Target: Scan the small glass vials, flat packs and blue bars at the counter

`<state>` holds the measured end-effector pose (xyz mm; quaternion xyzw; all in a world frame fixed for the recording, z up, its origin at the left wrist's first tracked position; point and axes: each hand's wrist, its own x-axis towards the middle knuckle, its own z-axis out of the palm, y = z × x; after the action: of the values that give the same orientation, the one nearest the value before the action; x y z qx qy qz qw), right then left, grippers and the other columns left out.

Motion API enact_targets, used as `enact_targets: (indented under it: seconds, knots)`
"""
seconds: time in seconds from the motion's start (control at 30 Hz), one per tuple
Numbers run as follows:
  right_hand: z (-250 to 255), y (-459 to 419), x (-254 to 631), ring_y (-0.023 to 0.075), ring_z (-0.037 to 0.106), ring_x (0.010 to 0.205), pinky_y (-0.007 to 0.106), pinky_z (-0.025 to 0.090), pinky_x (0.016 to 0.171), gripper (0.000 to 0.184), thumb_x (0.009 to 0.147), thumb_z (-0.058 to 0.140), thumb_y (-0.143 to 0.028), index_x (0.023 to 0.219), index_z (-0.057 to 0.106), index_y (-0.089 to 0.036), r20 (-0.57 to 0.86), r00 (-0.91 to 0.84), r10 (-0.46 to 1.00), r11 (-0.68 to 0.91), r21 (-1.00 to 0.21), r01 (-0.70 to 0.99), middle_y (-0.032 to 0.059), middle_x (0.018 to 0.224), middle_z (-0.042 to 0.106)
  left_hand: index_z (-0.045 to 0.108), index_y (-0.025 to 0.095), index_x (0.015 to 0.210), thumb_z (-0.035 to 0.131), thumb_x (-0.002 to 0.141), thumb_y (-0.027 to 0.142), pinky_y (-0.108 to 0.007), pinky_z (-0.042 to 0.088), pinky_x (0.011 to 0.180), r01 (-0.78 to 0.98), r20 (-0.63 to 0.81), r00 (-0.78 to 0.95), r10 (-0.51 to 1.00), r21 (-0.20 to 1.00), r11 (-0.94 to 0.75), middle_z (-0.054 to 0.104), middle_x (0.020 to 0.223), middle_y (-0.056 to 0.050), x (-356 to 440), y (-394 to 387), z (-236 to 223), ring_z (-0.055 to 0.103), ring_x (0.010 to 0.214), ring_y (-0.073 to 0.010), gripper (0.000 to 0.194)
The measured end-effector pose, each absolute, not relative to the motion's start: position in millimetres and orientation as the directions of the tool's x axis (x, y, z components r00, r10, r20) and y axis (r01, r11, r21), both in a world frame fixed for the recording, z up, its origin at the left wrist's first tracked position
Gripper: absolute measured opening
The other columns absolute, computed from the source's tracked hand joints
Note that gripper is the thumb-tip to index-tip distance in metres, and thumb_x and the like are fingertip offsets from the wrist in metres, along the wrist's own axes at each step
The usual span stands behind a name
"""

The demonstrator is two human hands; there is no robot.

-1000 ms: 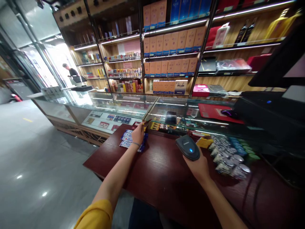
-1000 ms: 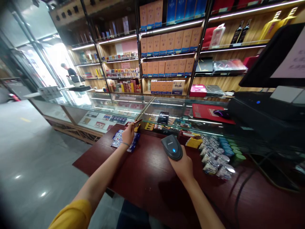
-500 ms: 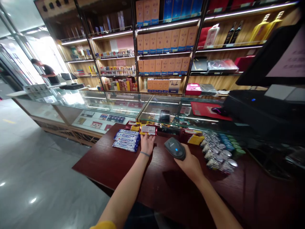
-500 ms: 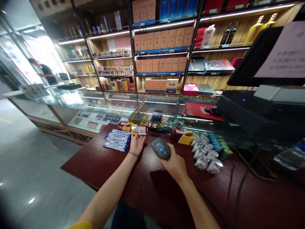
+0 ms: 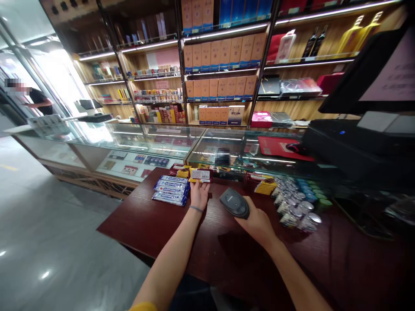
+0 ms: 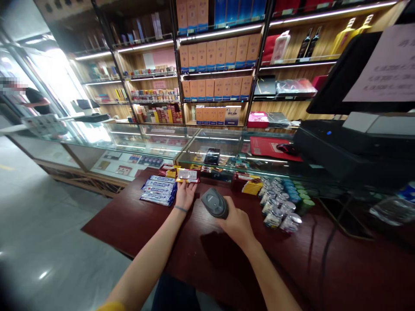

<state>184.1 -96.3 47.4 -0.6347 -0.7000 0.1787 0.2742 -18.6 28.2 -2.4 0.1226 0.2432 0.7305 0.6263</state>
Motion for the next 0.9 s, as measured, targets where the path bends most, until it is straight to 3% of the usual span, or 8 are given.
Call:
enact_targets:
  seconds: [0.33,0.5,0.67,0.8,0.9]
  knots:
    - [48,-94,194,0.0284,0.076,0.084,0.027,0.045,0.062,0.043,0.078,0.065,-0.036,0.119,0.051,-0.030,0.237,0.113,0.965,0.055,-0.602,0.797,0.0014,0.092,0.078,0.053,0.027,0.113,0.073,0.083,0.015,-0.035,0.054,0.097,-0.783,-0.019,-0.146,0.989,0.613,-0.104,0.071,0.110,-0.002,-17,25,-8,0.071,0.094,-0.0128,0.038]
    - [52,-91,212,0.0290,0.075,0.084,0.030,0.049,0.065,0.046,0.076,0.067,-0.038,0.118,0.051,-0.029,0.270,0.264,0.926,0.005,-0.707,0.707,0.0023,0.089,0.077,0.056,0.024,0.112,0.079,0.077,0.022,-0.033,0.056,0.090,-0.675,0.059,-0.135,0.989,0.725,-0.135,0.073,0.105,-0.003,-7,24,-2,0.072,0.090,-0.0142,0.041]
    - [58,-91,236,0.0291,0.074,0.092,0.035,0.054,0.073,0.048,0.076,0.066,-0.039,0.120,0.052,-0.029,0.329,0.361,0.872,0.052,-0.797,0.602,0.0029,0.094,0.075,0.064,0.018,0.121,0.079,0.077,0.034,-0.039,0.057,0.091,-0.437,0.144,-0.143,0.979,0.879,-0.192,0.077,0.103,-0.007,12,32,12,0.073,0.090,-0.0202,0.049]
    - [64,-93,256,0.0287,0.072,0.093,0.036,0.055,0.073,0.053,0.075,0.067,-0.041,0.124,0.052,-0.028,0.375,0.472,0.798,0.058,-0.827,0.559,0.0045,0.096,0.074,0.075,0.021,0.110,0.078,0.078,0.031,-0.043,0.051,0.104,-0.134,0.290,-0.149,0.945,0.941,-0.310,0.078,0.108,-0.007,35,36,27,0.071,0.105,-0.0263,0.034]
    - [69,-96,272,0.0264,0.072,0.085,0.034,0.055,0.070,0.052,0.075,0.068,-0.043,0.121,0.054,-0.025,0.405,0.527,0.747,0.097,-0.851,0.517,0.0056,0.094,0.074,0.078,0.027,0.103,0.078,0.078,0.024,-0.040,0.048,0.108,-0.045,0.339,-0.061,0.939,0.939,-0.342,0.077,0.108,-0.006,59,35,38,0.068,0.112,-0.0286,0.025]
